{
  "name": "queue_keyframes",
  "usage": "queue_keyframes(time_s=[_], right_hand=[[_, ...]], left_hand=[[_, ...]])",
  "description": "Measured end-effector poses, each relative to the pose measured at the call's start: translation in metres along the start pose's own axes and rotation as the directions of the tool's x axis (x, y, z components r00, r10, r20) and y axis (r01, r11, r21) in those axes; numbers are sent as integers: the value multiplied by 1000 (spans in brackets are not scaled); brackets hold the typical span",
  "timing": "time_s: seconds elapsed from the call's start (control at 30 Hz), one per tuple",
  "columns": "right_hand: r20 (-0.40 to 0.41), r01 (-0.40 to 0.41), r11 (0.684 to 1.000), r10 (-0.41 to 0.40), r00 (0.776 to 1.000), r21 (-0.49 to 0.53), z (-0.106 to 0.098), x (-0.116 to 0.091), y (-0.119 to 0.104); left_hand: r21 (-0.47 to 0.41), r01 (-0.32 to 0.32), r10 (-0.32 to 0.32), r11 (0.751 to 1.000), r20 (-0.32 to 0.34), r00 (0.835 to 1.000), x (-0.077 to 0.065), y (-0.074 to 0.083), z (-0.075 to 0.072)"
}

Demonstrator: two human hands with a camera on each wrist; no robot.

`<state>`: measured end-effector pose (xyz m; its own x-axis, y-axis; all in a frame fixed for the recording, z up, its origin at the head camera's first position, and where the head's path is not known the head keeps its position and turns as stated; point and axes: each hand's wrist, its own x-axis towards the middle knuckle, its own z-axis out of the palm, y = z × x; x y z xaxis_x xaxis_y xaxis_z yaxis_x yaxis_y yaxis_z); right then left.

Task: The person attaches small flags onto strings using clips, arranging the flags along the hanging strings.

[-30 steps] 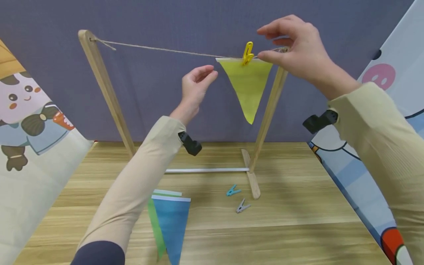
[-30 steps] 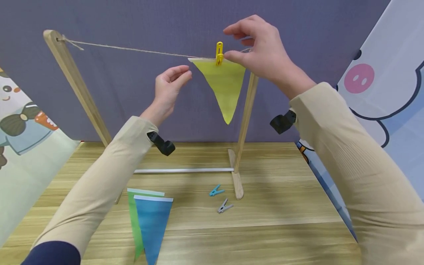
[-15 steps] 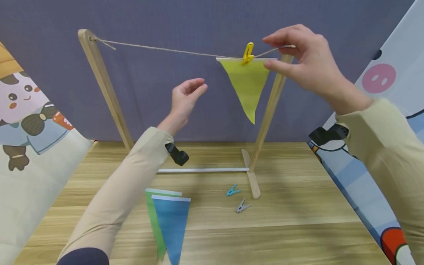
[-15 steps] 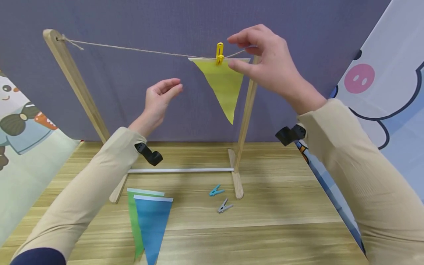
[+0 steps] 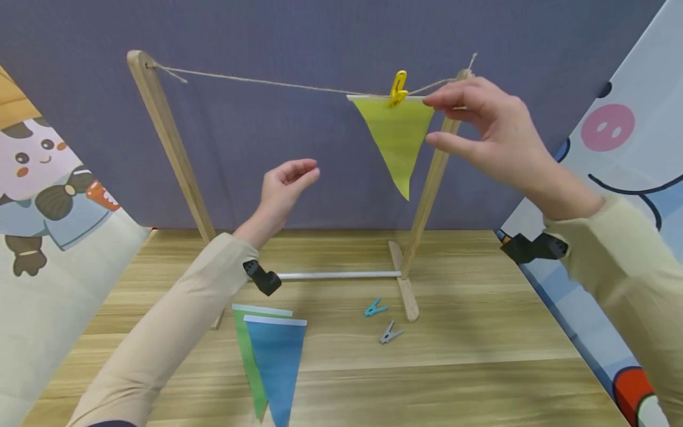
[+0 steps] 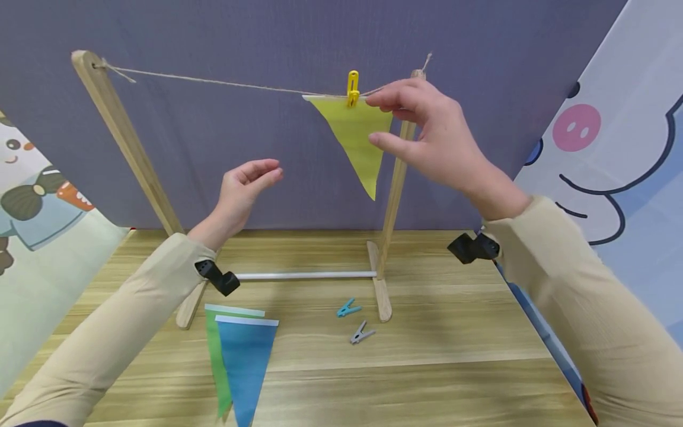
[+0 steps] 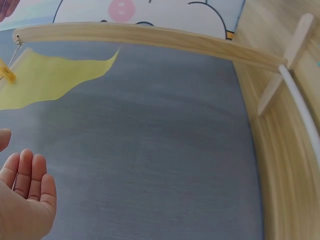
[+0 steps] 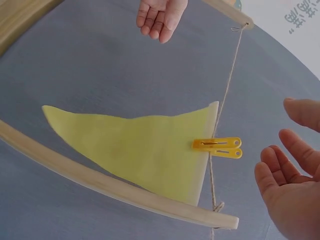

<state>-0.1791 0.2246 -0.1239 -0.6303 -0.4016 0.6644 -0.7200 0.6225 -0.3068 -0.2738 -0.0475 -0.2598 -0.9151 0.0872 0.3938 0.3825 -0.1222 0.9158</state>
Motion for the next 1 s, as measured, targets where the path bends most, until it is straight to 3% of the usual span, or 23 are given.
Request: queue_keyframes(time_s=[0.2, 0.6, 1.0], right_hand=[[-8, 24, 999, -23, 1000, 40, 5, -8, 5], [-9, -15, 997, 16, 1000, 74, 14, -28, 17], [20, 15, 993, -17, 1000, 120, 30, -48, 29]], left_hand=[[49, 22, -23, 999, 27, 999, -13, -6, -11], [51, 78, -81, 996, 68, 994, -37, -13, -24], [47, 151, -155, 987, 91, 984, -61, -29, -32]])
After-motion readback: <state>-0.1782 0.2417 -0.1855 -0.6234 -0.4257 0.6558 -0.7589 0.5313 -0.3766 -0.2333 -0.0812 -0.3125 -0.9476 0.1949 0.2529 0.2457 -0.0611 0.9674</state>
